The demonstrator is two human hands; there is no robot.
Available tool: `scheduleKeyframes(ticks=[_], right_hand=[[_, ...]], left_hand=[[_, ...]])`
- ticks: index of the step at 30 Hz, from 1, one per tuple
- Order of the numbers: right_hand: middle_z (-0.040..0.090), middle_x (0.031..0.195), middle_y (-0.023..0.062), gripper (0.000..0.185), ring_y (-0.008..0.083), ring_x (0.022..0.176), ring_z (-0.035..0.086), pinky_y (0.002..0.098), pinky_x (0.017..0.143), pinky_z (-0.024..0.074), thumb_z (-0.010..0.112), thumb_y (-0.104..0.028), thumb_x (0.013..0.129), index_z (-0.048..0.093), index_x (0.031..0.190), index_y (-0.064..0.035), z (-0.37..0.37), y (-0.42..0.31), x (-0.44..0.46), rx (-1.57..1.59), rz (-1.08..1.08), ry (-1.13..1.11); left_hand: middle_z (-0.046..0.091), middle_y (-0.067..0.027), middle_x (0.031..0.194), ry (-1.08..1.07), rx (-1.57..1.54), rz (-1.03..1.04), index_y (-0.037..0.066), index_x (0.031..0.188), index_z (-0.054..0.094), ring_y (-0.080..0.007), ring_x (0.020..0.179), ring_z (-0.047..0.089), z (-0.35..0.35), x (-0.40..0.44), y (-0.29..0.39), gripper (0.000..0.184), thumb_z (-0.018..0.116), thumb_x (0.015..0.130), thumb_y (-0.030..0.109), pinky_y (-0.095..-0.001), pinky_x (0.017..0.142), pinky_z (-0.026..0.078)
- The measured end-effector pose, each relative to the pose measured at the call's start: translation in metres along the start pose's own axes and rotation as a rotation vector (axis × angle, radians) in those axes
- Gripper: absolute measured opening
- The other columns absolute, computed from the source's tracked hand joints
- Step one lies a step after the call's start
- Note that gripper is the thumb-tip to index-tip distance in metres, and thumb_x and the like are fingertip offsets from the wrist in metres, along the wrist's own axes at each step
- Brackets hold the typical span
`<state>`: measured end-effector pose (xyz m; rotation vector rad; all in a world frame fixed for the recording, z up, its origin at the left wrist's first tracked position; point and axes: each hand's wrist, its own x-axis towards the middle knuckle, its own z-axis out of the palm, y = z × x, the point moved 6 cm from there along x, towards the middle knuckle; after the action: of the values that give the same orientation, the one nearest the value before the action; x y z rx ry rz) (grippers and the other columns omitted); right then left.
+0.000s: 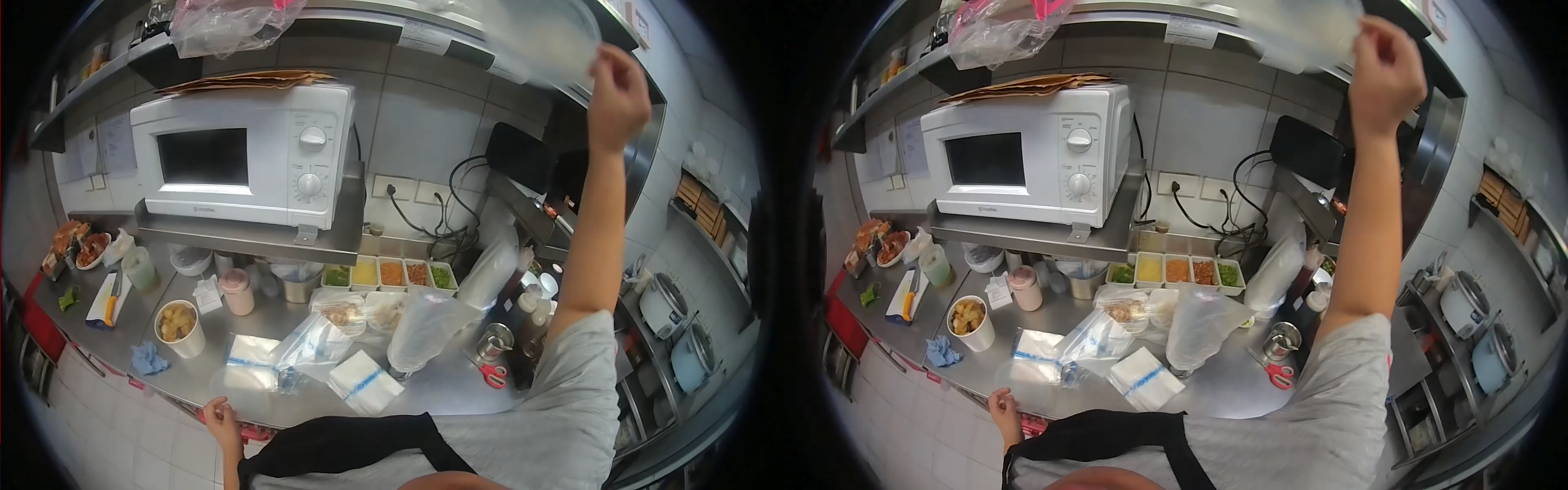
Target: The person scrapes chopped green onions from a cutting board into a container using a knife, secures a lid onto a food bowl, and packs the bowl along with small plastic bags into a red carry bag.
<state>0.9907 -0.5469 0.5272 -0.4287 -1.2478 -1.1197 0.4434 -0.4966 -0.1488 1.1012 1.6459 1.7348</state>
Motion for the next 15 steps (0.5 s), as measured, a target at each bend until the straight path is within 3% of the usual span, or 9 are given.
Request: scheduleKeyframes(ticks=[3,6,7,9,10,12,14,15], right_hand=[[0.064,0.075,0.0007,0.016,0.0125,0.072,0.061,0.0256,0.07,0.0487,0.064,-0.017,0.079,0.074,0.09,-0.0199,0.016,0.056,0.057,-0.478,-0.222,0.098],[0.066,0.083,0.003,0.02,0.0178,0.081,0.063,0.0302,0.08,0.0484,0.061,-0.026,0.077,0.073,0.093,-0.026,0.055,0.132,0.074,-0.526,-0.052,0.061],[0.067,0.085,0.004,0.021,0.0188,0.083,0.063,0.0317,0.079,0.0489,0.059,-0.026,0.079,0.072,0.095,-0.0242,0.066,0.142,0.072,-0.626,-0.117,0.031],[0.069,0.09,0.0058,0.023,0.0208,0.086,0.065,0.0348,0.079,0.0499,0.055,-0.025,0.082,0.071,0.097,-0.0208,0.106,0.168,0.055,-0.77,-0.244,-0.061],[0.068,0.101,0.0051,0.03,0.0226,0.098,0.063,0.0392,0.087,0.0468,0.048,-0.031,0.083,0.071,0.101,-0.0231,0.125,0.212,0.054,-0.694,-0.117,-0.07],[0.067,0.101,0.0057,0.028,0.023,0.098,0.062,0.0393,0.086,0.0467,0.049,-0.03,0.084,0.07,0.1,-0.0211,0.159,0.256,0.04,-0.752,-0.085,-0.219],[0.067,0.101,0.0063,0.026,0.0234,0.097,0.062,0.0395,0.085,0.0467,0.051,-0.029,0.084,0.07,0.099,-0.0191,0.176,0.248,0.03,-0.79,-0.134,-0.311],[0.066,0.101,0.0066,0.026,0.0236,0.097,0.061,0.0395,0.085,0.0466,0.052,-0.028,0.084,0.07,0.099,-0.0181,0.182,0.232,0.024,-0.784,-0.171,-0.324]], left_hand=[[0.049,-0.0047,0.095,0.054,0.082,0.117,0.003,0.099,0.059,-0.0103,0.068,0.051,0.003,-0.014,0.041,0.018,0.051,0.083,0.0,-0.0229,0.056,0.045],[0.05,-0.0054,0.098,0.086,0.071,0.125,0.002,0.102,0.058,-0.0127,0.074,0.054,-0.004,-0.021,0.089,0.022,0.051,0.082,-0.001,-0.0247,0.063,0.048],[0.05,-0.0055,0.099,0.104,0.069,0.103,0.002,0.104,0.058,-0.0136,0.077,0.055,-0.008,-0.026,0.095,0.024,0.052,0.081,-0.001,-0.0255,0.066,0.048],[0.051,-0.0062,0.105,0.186,-0.045,0.187,0.001,0.114,0.054,-0.0152,0.086,0.055,-0.023,-0.028,0.081,0.033,0.051,0.081,-0.001,-0.0265,0.071,0.049],[0.05,-0.0065,0.113,0.174,-0.099,0.133,0.002,0.128,0.045,-0.0162,0.092,0.055,-0.027,-0.032,0.1,0.047,0.05,0.081,-0.001,-0.0262,0.073,0.049],[0.047,-0.0085,0.117,0.258,-0.106,0.185,0.007,0.139,0.032,-0.0144,0.084,0.054,-0.041,-0.037,0.128,0.062,0.053,0.08,0.0,-0.025,0.07,0.048],[0.052,-0.0066,0.1,0.343,0.073,0.13,0.009,0.135,0.039,-0.0128,0.08,0.053,-0.066,-0.027,0.133,0.058,0.057,0.081,0.0,-0.0236,0.068,0.047],[0.054,-0.0055,0.092,0.398,0.294,0.26,0.008,0.131,0.046,-0.0124,0.081,0.054,-0.083,-0.014,0.128,0.051,0.059,0.082,0.002,-0.026,0.069,0.048]])
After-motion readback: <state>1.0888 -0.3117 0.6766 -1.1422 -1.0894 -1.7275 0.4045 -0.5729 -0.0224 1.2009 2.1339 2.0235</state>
